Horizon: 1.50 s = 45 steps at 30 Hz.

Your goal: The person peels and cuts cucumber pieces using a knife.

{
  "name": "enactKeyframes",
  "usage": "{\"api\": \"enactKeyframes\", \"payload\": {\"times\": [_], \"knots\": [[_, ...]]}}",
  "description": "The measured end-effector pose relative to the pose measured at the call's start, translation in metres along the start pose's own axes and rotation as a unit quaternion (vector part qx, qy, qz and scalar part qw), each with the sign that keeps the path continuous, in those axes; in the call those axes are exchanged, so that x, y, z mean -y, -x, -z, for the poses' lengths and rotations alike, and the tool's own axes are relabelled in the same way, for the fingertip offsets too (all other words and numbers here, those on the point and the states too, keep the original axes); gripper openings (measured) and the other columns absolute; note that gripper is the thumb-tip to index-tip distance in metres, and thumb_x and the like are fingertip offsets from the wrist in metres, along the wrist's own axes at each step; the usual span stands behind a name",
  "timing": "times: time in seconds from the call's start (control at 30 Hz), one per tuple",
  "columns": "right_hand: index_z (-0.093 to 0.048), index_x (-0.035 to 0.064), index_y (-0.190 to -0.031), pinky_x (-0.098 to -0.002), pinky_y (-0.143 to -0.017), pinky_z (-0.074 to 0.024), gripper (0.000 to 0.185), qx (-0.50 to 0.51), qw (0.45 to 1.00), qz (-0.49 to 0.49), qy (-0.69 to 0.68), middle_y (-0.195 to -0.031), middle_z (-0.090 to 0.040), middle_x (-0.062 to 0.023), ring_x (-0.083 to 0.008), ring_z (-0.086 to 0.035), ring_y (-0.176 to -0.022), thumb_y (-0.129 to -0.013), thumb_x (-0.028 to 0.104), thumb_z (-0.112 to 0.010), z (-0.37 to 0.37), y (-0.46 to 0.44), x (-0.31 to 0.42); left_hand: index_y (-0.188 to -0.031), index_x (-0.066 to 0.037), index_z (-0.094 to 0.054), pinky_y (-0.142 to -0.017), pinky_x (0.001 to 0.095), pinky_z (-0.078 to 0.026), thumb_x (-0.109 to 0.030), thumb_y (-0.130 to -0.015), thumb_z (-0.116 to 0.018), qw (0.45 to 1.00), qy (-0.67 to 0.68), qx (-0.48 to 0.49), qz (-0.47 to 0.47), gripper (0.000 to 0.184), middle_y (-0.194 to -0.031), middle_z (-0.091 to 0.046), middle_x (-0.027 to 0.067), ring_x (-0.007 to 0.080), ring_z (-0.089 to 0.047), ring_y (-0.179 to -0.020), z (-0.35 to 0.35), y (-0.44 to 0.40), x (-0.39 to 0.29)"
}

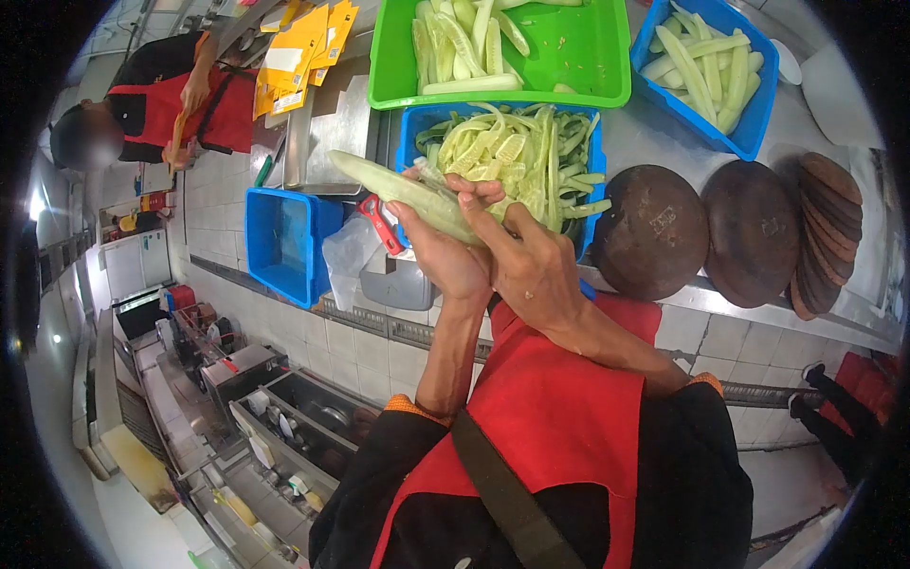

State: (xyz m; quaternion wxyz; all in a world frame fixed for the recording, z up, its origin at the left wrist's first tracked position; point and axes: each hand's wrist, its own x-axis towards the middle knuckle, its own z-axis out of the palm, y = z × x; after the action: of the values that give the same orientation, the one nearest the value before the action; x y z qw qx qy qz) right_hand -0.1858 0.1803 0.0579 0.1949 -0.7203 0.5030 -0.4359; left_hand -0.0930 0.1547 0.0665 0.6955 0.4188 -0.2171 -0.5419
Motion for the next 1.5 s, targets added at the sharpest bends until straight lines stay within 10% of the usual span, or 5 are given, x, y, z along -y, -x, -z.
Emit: {"api": "enactKeyframes", "payload": {"times": [0.43, 1.13, 1.5], "knots": [[-0.066, 0.0106, -0.130, -0.0381, -0.050, -0.0500, 0.049, -0.004, 0.995, -0.037, -0.090, -0.076, -0.053, -0.0122, -0.0262, -0.062, -0.059, -0.083, -0.004, -0.065, 0.014, -0.011, 0.012, -0.137, -0.011, -0.035, -0.102, 0.0536, -0.048, -0.058, -0.106, -0.019, 1.000, 0.015, 0.014, 0.015, 0.058, -0.125, -0.056, 0.0255, 0.0447, -0.060, -0.116, -0.006, -0.001, -0.007], [-0.070, 0.0005, -0.117, -0.0354, -0.084, -0.0562, 0.033, 0.038, 0.947, -0.087, -0.305, -0.113, -0.072, -0.0185, -0.0309, -0.072, -0.098, -0.085, -0.004, -0.068, 0.005, -0.013, -0.004, -0.129, -0.010, -0.037, -0.084, 0.0480, -0.058, -0.059, -0.106, -0.019, 0.997, -0.003, 0.074, 0.037, 0.058, -0.098, -0.059, 0.0153, 0.0336, -0.068, -0.089, -0.003, 0.004, -0.006], [-0.068, 0.0106, -0.128, -0.0376, -0.052, -0.0518, 0.052, -0.025, 0.997, -0.006, -0.069, -0.078, -0.054, -0.0119, -0.0281, -0.062, -0.060, -0.079, -0.005, -0.066, 0.004, -0.006, 0.001, -0.139, -0.013, -0.032, -0.085, 0.0480, -0.054, -0.062, -0.104, -0.018, 0.996, -0.062, 0.050, 0.032, 0.062, -0.112, -0.059, 0.0193, 0.0391, -0.066, -0.104, -0.001, 0.002, -0.001]]}}
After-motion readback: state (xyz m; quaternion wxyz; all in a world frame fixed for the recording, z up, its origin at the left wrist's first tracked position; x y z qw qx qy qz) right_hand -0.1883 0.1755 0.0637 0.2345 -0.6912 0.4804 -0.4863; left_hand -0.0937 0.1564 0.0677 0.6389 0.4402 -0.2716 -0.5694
